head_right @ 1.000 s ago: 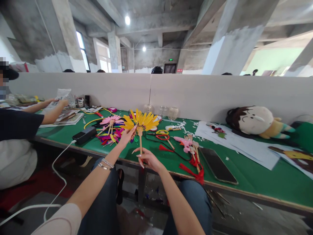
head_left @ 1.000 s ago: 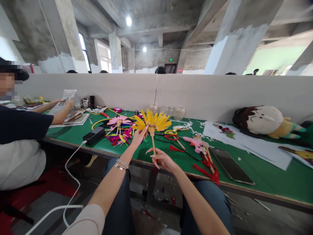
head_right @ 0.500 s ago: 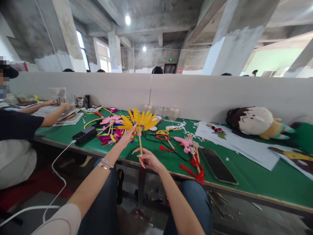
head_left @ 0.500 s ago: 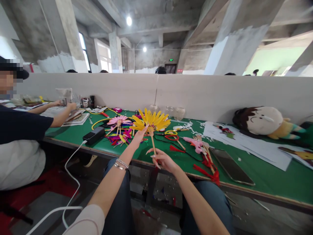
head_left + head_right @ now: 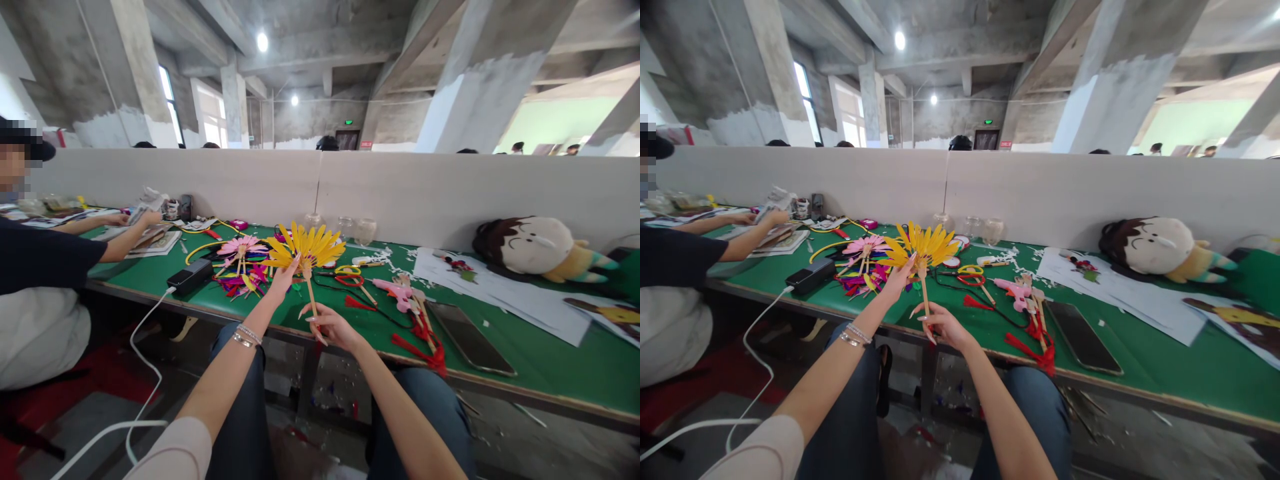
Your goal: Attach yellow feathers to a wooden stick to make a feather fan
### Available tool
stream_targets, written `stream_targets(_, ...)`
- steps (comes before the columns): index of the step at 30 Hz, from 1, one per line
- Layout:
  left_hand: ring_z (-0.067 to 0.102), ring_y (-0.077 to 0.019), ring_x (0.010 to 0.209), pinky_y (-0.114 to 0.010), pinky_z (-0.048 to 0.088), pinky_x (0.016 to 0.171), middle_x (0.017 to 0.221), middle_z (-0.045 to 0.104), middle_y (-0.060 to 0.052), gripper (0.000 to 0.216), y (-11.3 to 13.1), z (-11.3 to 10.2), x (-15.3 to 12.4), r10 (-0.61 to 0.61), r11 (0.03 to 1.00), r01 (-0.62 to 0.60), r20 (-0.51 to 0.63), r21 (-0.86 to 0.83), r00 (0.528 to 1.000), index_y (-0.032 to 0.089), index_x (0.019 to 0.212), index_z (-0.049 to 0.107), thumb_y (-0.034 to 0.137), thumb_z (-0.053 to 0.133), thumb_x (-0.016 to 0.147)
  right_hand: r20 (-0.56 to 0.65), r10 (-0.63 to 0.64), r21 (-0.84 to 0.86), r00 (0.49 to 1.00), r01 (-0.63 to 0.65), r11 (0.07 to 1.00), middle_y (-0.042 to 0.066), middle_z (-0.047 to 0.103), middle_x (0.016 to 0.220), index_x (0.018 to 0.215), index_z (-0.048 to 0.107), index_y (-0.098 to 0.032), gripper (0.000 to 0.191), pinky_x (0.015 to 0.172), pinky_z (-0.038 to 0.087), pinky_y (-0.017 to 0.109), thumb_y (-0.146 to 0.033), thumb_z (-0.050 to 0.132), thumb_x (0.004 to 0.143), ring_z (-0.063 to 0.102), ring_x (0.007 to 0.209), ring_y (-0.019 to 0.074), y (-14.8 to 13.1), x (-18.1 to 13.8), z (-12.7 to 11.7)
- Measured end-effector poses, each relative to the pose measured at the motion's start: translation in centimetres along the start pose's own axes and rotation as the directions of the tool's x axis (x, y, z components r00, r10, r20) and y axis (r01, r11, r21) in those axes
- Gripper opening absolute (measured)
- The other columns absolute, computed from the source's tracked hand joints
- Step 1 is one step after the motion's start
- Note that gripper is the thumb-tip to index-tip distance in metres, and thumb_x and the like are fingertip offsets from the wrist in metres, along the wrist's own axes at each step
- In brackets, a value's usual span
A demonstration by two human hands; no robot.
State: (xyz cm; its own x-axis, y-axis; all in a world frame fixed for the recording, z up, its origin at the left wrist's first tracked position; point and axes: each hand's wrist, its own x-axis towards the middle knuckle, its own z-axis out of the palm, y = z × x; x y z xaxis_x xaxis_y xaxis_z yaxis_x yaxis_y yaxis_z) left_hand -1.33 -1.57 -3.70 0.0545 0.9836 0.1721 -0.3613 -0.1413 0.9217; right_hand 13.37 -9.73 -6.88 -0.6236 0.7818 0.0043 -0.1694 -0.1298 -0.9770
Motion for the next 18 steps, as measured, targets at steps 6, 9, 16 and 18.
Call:
stream_targets(6,0.063,-0.0149,0.073,-0.019,0.048,0.049,0.093,0.065,-0.011,0.054,-0.15,0.12,0.14,0.004,1.000,-0.004,-0.026,0.002,1.000,0.013,0.109,0.057,0.048,0.061,0.068,0.000,-0.012,0.007,1.000,0.012,1.000,-0.007,0.049,0.042,0.096,0.051,-0.015,0.024,0.036,0.026,0.019,-0.021,0.053,0.072,0.039,0.030,0.0063,0.00,-0.01,-0.10)
stream_targets(9,0.063,-0.0141,0.070,-0.019,0.048,0.049,0.094,0.064,-0.010,0.054,-0.05,0.06,0.09,0.001,1.000,-0.001,0.004,0.002,1.000,0.015,0.111,0.056,0.049,0.060,0.069,-0.003,-0.017,0.011,1.000,0.017,1.000,-0.007,0.049,0.042,0.094,0.051,-0.015,0.022,0.037,0.027,0.019,-0.019,0.053,0.072,0.039,0.030,0.0061,-0.05,-0.01,0.05)
stream_targets(16,0.059,-0.0111,0.066,-0.017,0.044,0.043,0.092,0.063,-0.008,0.049,-0.12,-0.23,0.22,-0.007,0.998,0.008,-0.005,0.067,1.000,0.017,0.107,0.057,0.048,0.058,0.070,-0.010,-0.008,0.024,1.000,0.008,1.000,-0.007,0.048,0.042,0.096,0.051,-0.015,0.024,0.034,0.025,0.018,-0.021,0.053,0.073,0.039,0.030,0.0066,-0.09,0.11,0.27)
stream_targets(18,0.056,-0.0090,0.060,-0.014,0.038,0.038,0.084,0.062,-0.007,0.044,-0.30,-0.36,0.49,-0.004,0.995,0.009,-0.055,0.101,0.998,0.016,0.100,0.058,0.048,0.059,0.069,-0.011,-0.005,0.025,1.000,0.006,1.000,-0.007,0.048,0.042,0.097,0.051,-0.015,0.025,0.034,0.025,0.018,-0.022,0.053,0.073,0.040,0.031,0.0066,-0.08,0.13,0.24)
